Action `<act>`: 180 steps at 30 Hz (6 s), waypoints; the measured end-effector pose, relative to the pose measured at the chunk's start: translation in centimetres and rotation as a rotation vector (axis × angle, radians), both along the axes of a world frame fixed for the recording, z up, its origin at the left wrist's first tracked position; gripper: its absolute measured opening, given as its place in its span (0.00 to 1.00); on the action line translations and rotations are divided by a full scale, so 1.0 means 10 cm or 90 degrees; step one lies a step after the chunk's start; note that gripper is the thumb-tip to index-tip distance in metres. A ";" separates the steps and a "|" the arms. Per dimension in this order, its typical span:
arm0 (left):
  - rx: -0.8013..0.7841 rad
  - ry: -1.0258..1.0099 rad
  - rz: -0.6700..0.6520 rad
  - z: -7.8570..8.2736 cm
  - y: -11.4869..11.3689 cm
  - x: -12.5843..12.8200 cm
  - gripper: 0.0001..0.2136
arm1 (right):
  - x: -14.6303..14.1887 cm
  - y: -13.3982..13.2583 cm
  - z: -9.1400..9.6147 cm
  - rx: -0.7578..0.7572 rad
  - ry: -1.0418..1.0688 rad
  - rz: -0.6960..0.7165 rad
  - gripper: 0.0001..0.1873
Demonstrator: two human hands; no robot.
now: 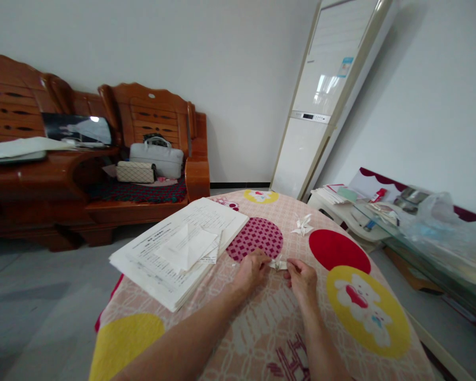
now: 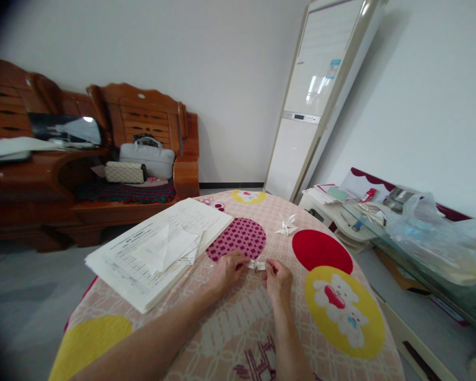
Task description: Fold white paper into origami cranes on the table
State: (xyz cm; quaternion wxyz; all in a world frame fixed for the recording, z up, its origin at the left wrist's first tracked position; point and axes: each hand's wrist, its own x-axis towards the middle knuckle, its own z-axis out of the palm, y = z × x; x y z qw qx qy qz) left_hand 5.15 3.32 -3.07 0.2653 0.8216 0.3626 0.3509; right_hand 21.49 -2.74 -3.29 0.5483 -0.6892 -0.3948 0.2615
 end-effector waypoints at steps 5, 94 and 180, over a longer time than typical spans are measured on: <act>-0.017 0.027 0.020 -0.05 0.02 0.01 0.09 | 0.06 -0.03 -0.03 0.040 -0.166 0.011 0.18; 0.037 0.169 0.061 -0.04 -0.13 0.34 0.10 | -0.41 -0.03 0.01 0.132 -0.784 -0.068 0.14; -0.001 0.111 0.008 0.11 -0.08 0.00 0.12 | -0.07 -0.26 0.17 -0.055 -0.656 0.204 0.23</act>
